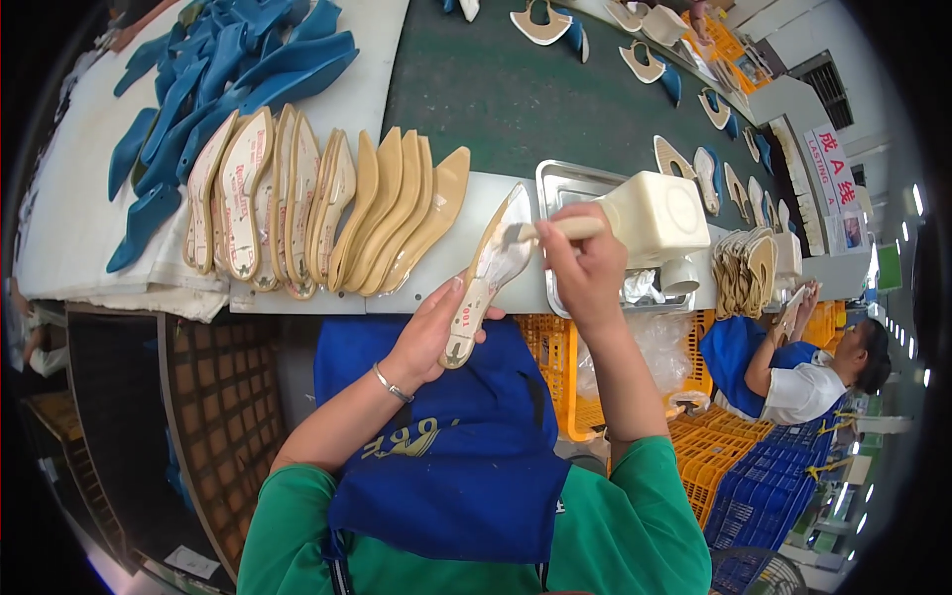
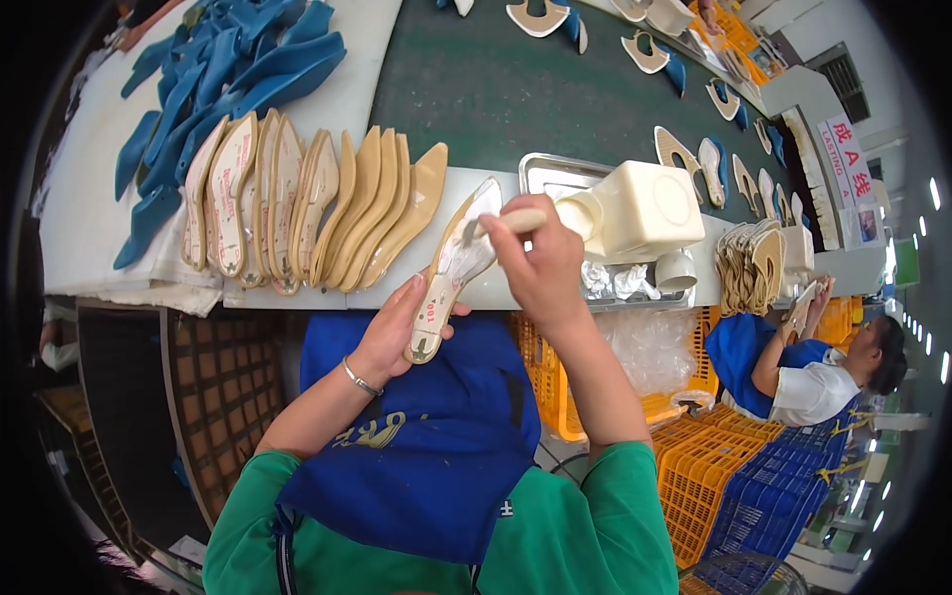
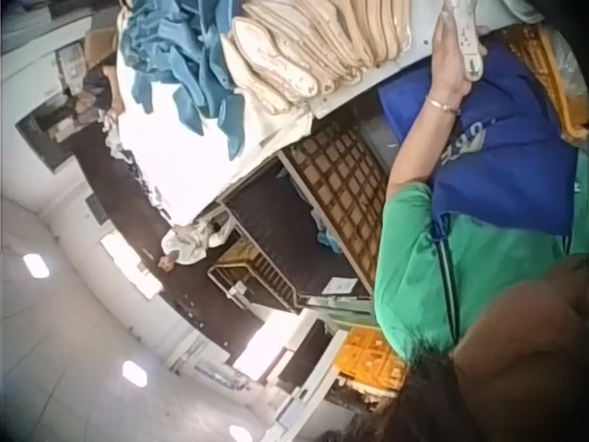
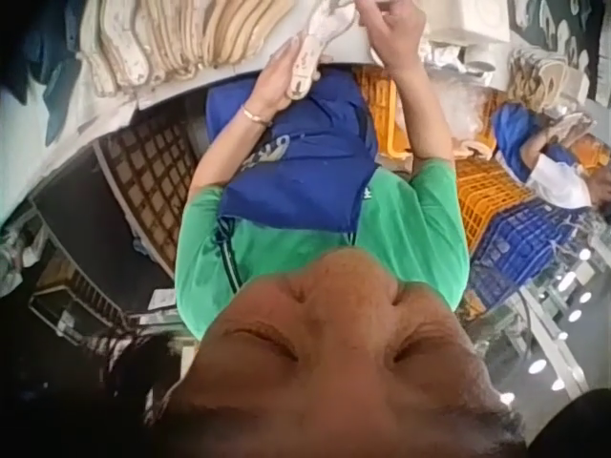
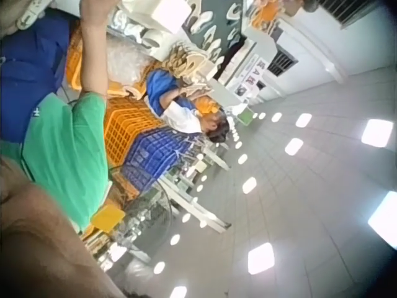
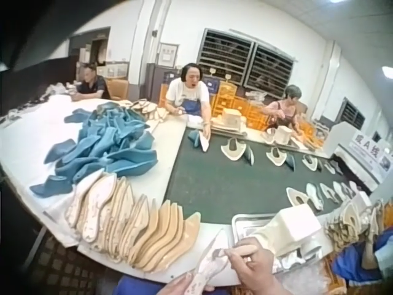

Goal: Applying glue to shoe insoles and assembling them with lasts in a factory environment.

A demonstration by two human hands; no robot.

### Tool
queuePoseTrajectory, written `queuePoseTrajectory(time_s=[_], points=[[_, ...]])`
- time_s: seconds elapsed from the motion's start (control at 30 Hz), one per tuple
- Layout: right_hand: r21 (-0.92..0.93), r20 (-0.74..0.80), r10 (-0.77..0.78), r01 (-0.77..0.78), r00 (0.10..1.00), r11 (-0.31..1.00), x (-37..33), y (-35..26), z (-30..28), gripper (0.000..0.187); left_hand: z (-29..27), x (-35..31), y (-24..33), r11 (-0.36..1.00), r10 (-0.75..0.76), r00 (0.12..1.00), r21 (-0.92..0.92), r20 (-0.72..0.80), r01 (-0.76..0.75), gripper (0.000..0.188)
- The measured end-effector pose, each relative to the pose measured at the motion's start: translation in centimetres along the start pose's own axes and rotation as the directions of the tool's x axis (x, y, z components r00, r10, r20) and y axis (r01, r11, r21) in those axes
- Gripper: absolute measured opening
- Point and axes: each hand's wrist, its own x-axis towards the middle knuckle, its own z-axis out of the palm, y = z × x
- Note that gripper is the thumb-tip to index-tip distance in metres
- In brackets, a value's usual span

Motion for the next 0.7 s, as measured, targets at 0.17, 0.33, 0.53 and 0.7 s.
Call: queuePoseTrajectory(time_s=[0.17, 0.33, 0.53, 0.7], points=[[-0.012, -0.150, 0.096, -0.098, 0.984, 0.995, 5.3, 2.9, -1.8, 0.019, 0.3, -0.3, 0.3, 0.999, -0.033, 0.997, 0.018, 0.066, 0.032, 0.049], [0.144, -0.214, 0.150, -0.121, 0.965, 0.982, 6.1, 2.7, -3.8, 0.019, -0.8, -0.3, 0.3, 0.996, -0.049, 0.992, -0.062, 0.120, 0.057, 0.048], [-0.115, 0.036, -0.163, 0.166, 0.986, 0.979, 1.5, -0.8, -3.6, 0.012, -1.4, 0.0, 0.2, 0.980, -0.033, 0.993, -0.191, 0.113, 0.054, 0.048], [-0.241, -0.043, -0.193, 0.177, 0.980, 0.954, 3.5, 0.6, -4.0, 0.015, -1.0, -0.5, 0.5, 0.978, -0.050, 0.992, -0.196, 0.116, 0.072, 0.048]])
